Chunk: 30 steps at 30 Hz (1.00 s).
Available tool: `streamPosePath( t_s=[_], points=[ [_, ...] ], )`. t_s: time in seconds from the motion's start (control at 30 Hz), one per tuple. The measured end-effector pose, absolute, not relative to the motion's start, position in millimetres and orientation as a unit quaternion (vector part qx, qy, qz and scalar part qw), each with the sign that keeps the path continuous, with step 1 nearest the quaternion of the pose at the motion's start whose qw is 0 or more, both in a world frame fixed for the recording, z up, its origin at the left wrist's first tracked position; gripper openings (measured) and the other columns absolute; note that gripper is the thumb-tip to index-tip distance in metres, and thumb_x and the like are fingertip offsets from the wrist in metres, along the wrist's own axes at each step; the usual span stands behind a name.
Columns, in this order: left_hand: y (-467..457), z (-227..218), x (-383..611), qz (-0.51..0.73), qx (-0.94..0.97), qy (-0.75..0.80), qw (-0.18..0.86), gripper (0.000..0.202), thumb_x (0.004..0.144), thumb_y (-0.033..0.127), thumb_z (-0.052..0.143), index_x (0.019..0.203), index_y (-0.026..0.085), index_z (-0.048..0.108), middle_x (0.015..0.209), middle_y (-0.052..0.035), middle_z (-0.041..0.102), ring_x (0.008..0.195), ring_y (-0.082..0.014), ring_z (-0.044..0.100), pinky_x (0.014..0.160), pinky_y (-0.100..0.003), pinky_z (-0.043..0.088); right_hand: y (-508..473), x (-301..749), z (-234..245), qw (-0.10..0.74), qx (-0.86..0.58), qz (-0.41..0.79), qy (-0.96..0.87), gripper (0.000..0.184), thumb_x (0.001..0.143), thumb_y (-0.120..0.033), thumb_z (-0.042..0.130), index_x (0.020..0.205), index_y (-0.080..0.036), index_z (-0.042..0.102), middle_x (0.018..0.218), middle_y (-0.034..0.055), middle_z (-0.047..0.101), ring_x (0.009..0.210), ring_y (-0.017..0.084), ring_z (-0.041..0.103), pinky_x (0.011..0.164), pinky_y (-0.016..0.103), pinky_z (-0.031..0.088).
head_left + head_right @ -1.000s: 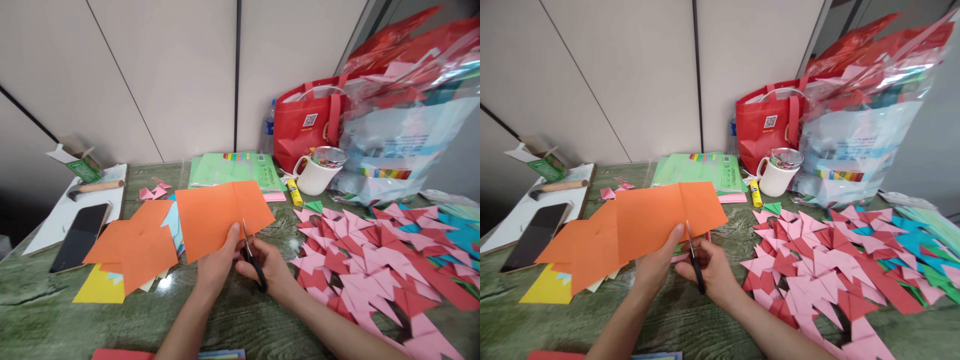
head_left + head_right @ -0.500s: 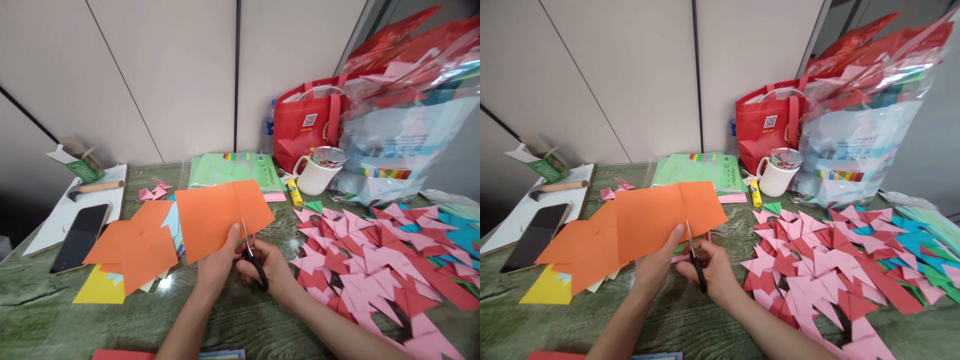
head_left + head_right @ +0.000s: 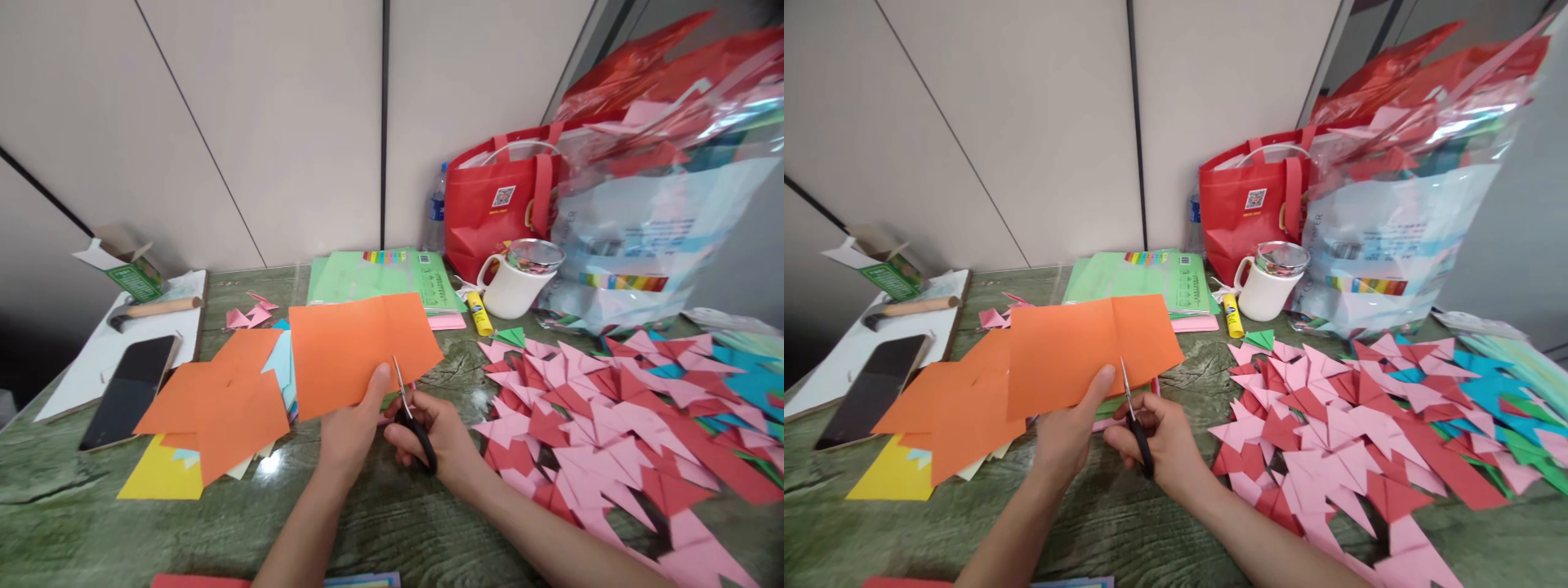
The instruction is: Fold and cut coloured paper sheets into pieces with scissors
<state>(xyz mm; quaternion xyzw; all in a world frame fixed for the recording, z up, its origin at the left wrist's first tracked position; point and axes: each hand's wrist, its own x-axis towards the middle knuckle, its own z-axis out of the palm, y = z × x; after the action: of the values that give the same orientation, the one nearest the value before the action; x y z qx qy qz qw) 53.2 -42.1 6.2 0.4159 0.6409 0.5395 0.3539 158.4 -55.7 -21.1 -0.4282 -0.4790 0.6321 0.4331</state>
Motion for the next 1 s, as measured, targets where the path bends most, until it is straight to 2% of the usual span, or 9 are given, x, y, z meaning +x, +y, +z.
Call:
streamPosePath(
  t_s=[0.17,0.33,0.5,0.67,0.83,1.0],
  points=[
    [-40.4,5.2,55.2,0.582,0.387,0.625,0.348,0.043,0.068,0.046,0.057,0.102,0.019,0.057,0.109,-0.0066,0.059,0.11,-0.0171,0.048,0.096,-0.029,0.033,-55.5,158.9,-18.8,0.431,-0.437,0.637,-0.466,0.033,0.06,-0.042,0.067,0.07,-0.015,0.051,0.045,-0.0056,0.05,0.036,0.007,0.044,0.036,0.019,0.034],
    [-40.3,6.8,56.8,0.569,0.39,0.638,0.342,0.041,0.068,0.041,0.059,0.103,0.019,0.056,0.107,-0.0062,0.06,0.106,-0.0167,0.05,0.097,-0.029,0.032,-54.0,161.3,-14.8,0.453,-0.411,0.639,-0.467,0.036,0.056,-0.036,0.073,0.077,-0.016,0.05,0.054,-0.0043,0.053,0.046,0.009,0.047,0.045,0.02,0.039],
    [-40.4,8.5,58.4,0.556,0.405,0.638,0.346,0.029,0.069,0.035,0.059,0.094,0.019,0.06,0.099,-0.0056,0.062,0.1,-0.0157,0.054,0.097,-0.028,0.032,-53.0,162.8,-14.5,0.471,-0.391,0.639,-0.466,0.038,0.055,-0.033,0.075,0.079,-0.015,0.051,0.064,-0.0026,0.053,0.058,0.011,0.049,0.054,0.022,0.04],
    [-41.6,8.0,59.6,0.566,0.371,0.634,0.374,0.035,0.068,0.035,0.061,0.099,0.018,0.058,0.091,-0.0052,0.065,0.091,-0.0159,0.058,0.087,-0.029,0.043,-52.9,162.8,-15.7,0.469,-0.387,0.644,-0.465,0.039,0.059,-0.037,0.071,0.084,-0.016,0.05,0.064,-0.0015,0.053,0.059,0.013,0.05,0.057,0.025,0.042],
    [-41.9,7.8,58.9,0.564,0.351,0.625,0.41,0.039,0.068,0.037,0.061,0.101,0.018,0.058,0.102,-0.0074,0.062,0.085,-0.0159,0.06,0.073,-0.027,0.05,-52.8,163.1,-15.5,0.466,-0.387,0.638,-0.476,0.042,0.059,-0.04,0.071,0.088,-0.016,0.052,0.066,0.0007,0.057,0.059,0.015,0.053,0.061,0.029,0.044],
    [-40.4,4.2,58.5,0.579,0.332,0.61,0.427,0.04,0.065,0.038,0.063,0.099,0.017,0.059,0.102,-0.0084,0.062,0.082,-0.0147,0.061,0.08,-0.028,0.047,-52.6,162.8,-15.8,0.467,-0.386,0.637,-0.476,0.044,0.06,-0.039,0.071,0.092,-0.015,0.053,0.069,0.0023,0.06,0.063,0.016,0.054,0.06,0.027,0.043]
  ],
)
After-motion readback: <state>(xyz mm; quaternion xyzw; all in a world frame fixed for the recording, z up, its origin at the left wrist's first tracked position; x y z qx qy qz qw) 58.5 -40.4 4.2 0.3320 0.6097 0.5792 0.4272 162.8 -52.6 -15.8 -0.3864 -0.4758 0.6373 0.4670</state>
